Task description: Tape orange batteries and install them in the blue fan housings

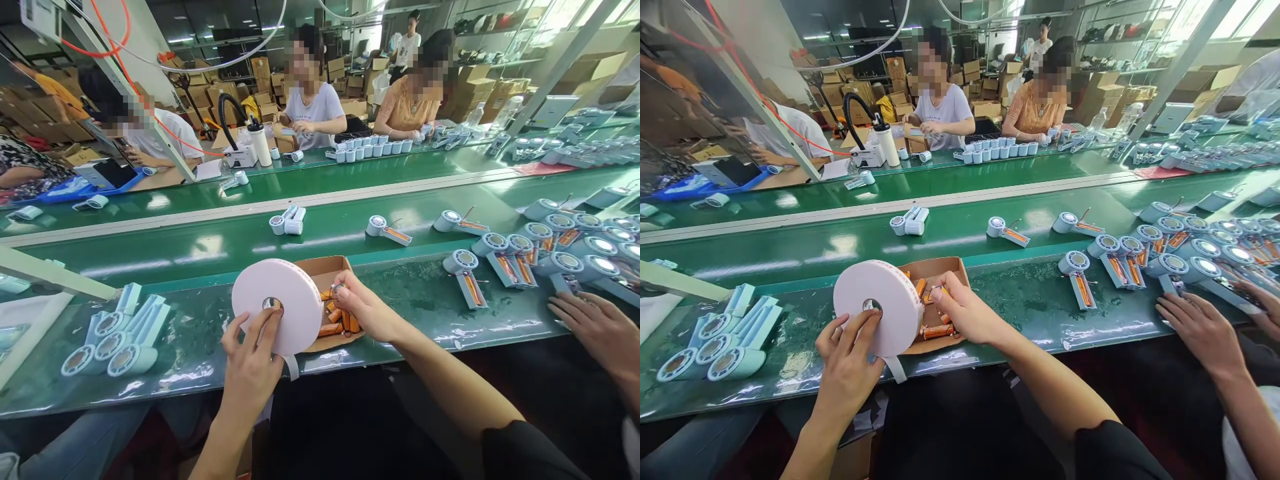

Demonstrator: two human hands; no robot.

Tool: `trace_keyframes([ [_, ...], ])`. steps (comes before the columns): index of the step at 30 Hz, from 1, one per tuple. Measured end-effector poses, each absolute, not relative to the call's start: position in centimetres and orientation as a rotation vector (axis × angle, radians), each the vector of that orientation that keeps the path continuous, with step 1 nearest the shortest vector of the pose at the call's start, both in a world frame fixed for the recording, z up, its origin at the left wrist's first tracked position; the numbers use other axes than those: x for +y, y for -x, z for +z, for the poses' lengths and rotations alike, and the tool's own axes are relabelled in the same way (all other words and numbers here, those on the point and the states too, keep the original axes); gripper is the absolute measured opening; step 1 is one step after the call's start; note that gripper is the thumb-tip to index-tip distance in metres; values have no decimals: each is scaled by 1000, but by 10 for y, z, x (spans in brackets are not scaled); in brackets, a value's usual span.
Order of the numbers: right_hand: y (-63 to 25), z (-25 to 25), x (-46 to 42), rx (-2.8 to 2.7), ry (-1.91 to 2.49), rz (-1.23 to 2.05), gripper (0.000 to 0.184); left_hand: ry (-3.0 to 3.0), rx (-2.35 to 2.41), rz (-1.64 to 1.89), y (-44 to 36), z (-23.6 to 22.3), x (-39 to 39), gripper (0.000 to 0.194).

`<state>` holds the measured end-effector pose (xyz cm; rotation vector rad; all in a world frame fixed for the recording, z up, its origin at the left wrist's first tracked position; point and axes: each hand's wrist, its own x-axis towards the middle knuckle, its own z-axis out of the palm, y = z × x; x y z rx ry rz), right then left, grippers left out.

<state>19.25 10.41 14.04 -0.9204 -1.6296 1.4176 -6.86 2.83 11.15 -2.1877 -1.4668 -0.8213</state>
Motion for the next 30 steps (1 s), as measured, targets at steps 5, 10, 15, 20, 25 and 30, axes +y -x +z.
trace_keyframes([
  [5,-199,136,97,-1469,851,1527,27,2184,-1500,-785,69,111,28,76],
  [10,-204,148,90,-1466,823,1457,37,2177,-1545,-802,65,111,26,80],
  [15,-200,150,86,-1578,930,1265,37,2147,-1569,-793,62,111,26,84],
  [20,-196,146,82,-1760,1051,1091,34,2131,-1525,-797,59,114,26,82],
  [25,-190,142,78,-1888,1096,960,38,2117,-1536,-806,58,115,25,78],
  [30,-191,145,78,-1894,1058,1139,28,2105,-1572,-826,62,112,23,72],
])
